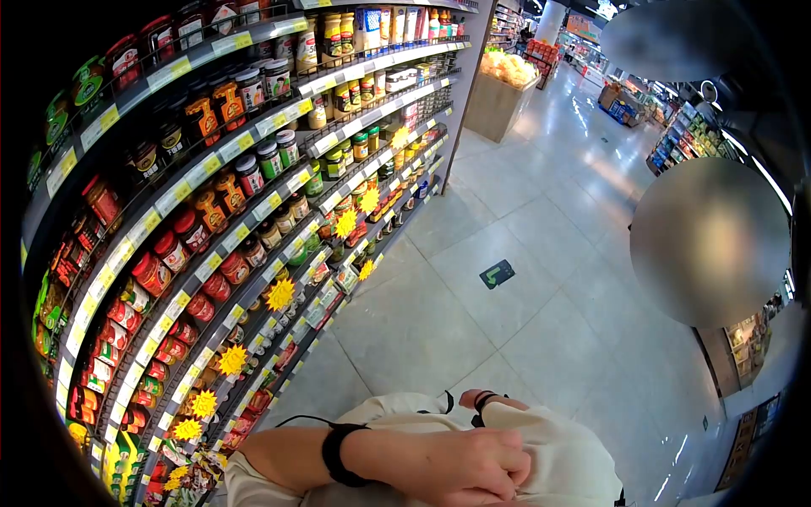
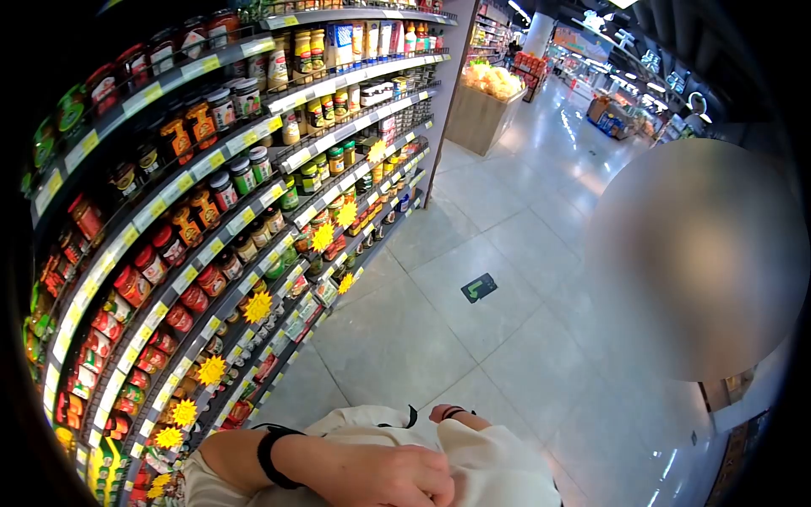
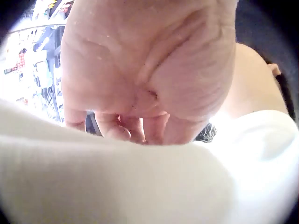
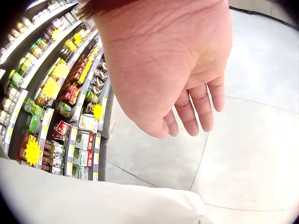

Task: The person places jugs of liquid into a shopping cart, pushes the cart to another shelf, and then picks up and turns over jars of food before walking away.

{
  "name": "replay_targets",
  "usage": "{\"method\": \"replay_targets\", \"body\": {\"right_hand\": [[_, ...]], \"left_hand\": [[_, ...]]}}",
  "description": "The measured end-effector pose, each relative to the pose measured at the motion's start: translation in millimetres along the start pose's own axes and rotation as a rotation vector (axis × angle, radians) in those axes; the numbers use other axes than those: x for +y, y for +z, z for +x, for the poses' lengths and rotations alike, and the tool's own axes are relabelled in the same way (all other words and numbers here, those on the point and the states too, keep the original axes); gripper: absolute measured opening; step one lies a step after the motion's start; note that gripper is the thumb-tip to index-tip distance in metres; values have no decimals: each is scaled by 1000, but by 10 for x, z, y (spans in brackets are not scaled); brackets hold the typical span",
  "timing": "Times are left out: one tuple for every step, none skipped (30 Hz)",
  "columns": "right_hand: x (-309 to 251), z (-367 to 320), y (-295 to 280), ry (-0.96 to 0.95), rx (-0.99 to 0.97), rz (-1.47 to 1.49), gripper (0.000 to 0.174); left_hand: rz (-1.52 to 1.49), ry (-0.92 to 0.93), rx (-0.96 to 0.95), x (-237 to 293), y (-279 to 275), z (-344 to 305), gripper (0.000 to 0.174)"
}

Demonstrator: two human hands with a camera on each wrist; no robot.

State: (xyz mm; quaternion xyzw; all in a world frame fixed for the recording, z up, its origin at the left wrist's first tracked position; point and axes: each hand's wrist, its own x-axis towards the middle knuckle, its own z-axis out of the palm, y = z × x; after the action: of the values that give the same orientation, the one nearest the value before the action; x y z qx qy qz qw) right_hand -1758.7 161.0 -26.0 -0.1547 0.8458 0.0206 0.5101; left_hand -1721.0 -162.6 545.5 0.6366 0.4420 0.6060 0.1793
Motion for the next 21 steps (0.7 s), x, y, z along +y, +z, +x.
{"method": "replay_targets", "body": {"right_hand": [[-48, -26, -78, 3, 14, 31, 42], [-76, -44, -132, 5, 26, 63, 41], [-77, 75, -124, -36, 64, 38, 42], [-80, 119, -152, -41, 65, 35, 42], [-135, 115, -238, -62, 83, 31, 41], [-159, 134, -284, -81, 102, 27, 41], [-180, 145, -325, -105, 128, 13, 40], [-211, 135, -358, -107, 129, 12, 40], [-238, 129, -399, -122, 130, -27, 37], [-251, 118, -450, -137, 133, -68, 35], [-244, 127, -464, -167, 119, -137, 34], [-239, 128, -461, -169, 118, -141, 34], [-229, 122, -454, -135, 118, -80, 35], [-197, 149, -435, -100, 118, -20, 36], [-162, 169, -406, -101, 117, -24, 36], [-124, 181, -360, -80, 108, 5, 39], [-82, 180, -328, -59, 100, 33, 42], [-41, 174, -288, -60, 98, 29, 42], [4, 169, -260, -52, 80, -3, 43], [40, 136, -247, -45, 63, -35, 44], [140, 275, -121, -29, 98, -23, 44]], "left_hand": [[3, -1, 0, -7, -39, 20, 11], [-28, -19, -32, -9, -78, 32, 11], [-58, -37, -63, -16, -97, 45, 11], [-55, -40, -61, -30, -98, 58, 11], [-39, -12, -68, -41, -90, 73, 10], [-23, 18, -76, -46, -80, 91, 10], [-19, 16, -75, -23, -101, 109, 10], [-26, 23, -95, 22, -135, 128, 10], [-34, 31, -115, 49, -145, 140, 10], [-29, 29, -113, 46, -123, 149, 10], [-45, 70, -74, 38, -89, 157, 11], [-61, 112, -33, 34, -54, 158, 12], [-52, 99, -10, 44, -25, 165, 13], [-41, 57, 11, 98, 17, 165, 13], [-24, 0, 37, 152, 61, 158, 15], [-9, -79, 64, 224, 102, 144, 16], [0, -171, 87, 302, 138, 126, 17], [-5, -262, 112, 368, 173, 123, 19], [-25, -349, 140, 427, 210, 110, 20], [-55, -424, 162, 462, 234, 101, 22], [-96, -493, 180, 497, 264, 94, 24]]}}
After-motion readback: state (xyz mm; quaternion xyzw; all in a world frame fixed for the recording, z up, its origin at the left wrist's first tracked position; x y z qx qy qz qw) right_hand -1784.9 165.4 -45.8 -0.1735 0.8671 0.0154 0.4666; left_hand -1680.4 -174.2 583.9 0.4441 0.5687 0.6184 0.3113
